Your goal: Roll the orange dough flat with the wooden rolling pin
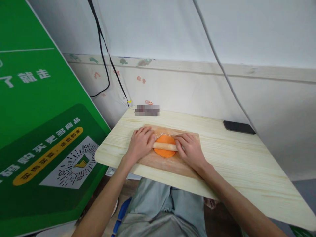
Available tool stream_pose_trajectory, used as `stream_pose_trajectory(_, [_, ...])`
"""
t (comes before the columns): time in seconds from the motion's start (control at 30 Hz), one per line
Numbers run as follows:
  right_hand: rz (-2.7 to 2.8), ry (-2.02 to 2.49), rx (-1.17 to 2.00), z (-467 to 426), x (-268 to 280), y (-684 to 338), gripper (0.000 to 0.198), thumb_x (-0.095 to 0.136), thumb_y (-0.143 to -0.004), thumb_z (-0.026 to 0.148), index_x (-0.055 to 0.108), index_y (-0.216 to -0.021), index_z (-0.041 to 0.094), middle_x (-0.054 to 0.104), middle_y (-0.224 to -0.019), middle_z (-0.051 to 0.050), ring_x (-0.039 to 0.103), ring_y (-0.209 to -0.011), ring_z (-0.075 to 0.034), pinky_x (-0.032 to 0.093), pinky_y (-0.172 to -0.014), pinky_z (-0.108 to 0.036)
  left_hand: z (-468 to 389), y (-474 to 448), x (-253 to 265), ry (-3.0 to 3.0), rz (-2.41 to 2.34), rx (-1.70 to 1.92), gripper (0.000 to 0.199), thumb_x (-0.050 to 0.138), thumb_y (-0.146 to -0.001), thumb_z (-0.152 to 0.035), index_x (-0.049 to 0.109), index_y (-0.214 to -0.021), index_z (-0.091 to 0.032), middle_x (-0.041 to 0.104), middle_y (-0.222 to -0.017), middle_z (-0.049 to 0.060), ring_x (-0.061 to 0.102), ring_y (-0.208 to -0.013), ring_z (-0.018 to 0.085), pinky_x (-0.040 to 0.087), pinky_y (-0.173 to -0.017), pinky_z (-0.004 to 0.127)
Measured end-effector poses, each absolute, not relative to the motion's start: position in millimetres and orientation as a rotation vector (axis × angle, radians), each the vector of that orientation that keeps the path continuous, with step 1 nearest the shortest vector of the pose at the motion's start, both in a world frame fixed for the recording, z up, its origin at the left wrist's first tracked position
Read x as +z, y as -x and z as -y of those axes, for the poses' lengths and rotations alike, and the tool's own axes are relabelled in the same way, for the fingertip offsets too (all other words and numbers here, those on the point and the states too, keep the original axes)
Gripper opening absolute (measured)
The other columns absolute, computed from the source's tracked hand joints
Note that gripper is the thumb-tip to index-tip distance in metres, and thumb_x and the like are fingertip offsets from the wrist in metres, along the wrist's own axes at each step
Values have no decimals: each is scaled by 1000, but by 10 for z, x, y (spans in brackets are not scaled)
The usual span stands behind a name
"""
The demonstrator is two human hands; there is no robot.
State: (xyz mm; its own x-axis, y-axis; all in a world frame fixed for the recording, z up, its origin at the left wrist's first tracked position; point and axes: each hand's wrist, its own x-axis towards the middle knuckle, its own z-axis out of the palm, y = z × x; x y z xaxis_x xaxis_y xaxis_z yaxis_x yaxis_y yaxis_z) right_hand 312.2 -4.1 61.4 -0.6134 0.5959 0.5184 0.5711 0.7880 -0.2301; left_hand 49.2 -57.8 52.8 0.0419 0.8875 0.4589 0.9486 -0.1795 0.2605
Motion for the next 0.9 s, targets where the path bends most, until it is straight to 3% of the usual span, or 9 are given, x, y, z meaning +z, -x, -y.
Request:
stream_pose_trajectory(0.23, [2412, 634, 112, 94, 680, -3173, 22, 69, -105, 38, 79, -115, 21, 81, -109, -12, 71, -101, -28, 55, -90, -47, 582, -521, 591, 2175, 1964, -851, 29, 48, -110, -28, 76, -116, -21, 77, -129, 10, 69, -121, 28, 51, -104, 48])
stream_pose_trajectory(0.5, [2418, 583, 27, 32, 632, -3220, 28, 62, -110, 38, 77, -127, 21, 80, -104, -11, 70, -96, -26, 59, -88, -43, 609, -453, 527, 2184, 1942, -977, 44, 35, -116, -36, 60, -148, -18, 72, -140, 15, 64, -128, 29, 47, -113, 49])
stream_pose_trajectory(0.67, [2350, 854, -22, 19, 616, -3235, 38, 56, -111, 46, 77, -131, 22, 80, -112, -13, 70, -105, -30, 59, -95, -47, 626, -467, 548, 2125, 1854, -1080, 53, 43, -113, -41, 47, -160, -17, 62, -152, 19, 57, -138, 33, 45, -119, 52])
stream_pose_trajectory(0.77, [2329, 1003, -41, 11, 600, -3245, 43, 50, -112, 48, 76, -134, 22, 79, -117, -15, 71, -108, -31, 59, -95, -45, 631, -500, 592, 2063, 1816, -1210, 51, 46, -111, -38, 48, -158, -18, 61, -149, 19, 57, -139, 32, 46, -119, 51])
stream_pose_trajectory(0.9, [2341, 1032, 5, -5, 595, -3260, 42, 49, -113, 49, 74, -135, 22, 78, -119, -13, 73, -106, -28, 58, -90, -39, 580, -533, 641, 2052, 1810, -1331, 35, 49, -110, -32, 63, -139, -19, 66, -135, 15, 60, -132, 29, 48, -118, 47])
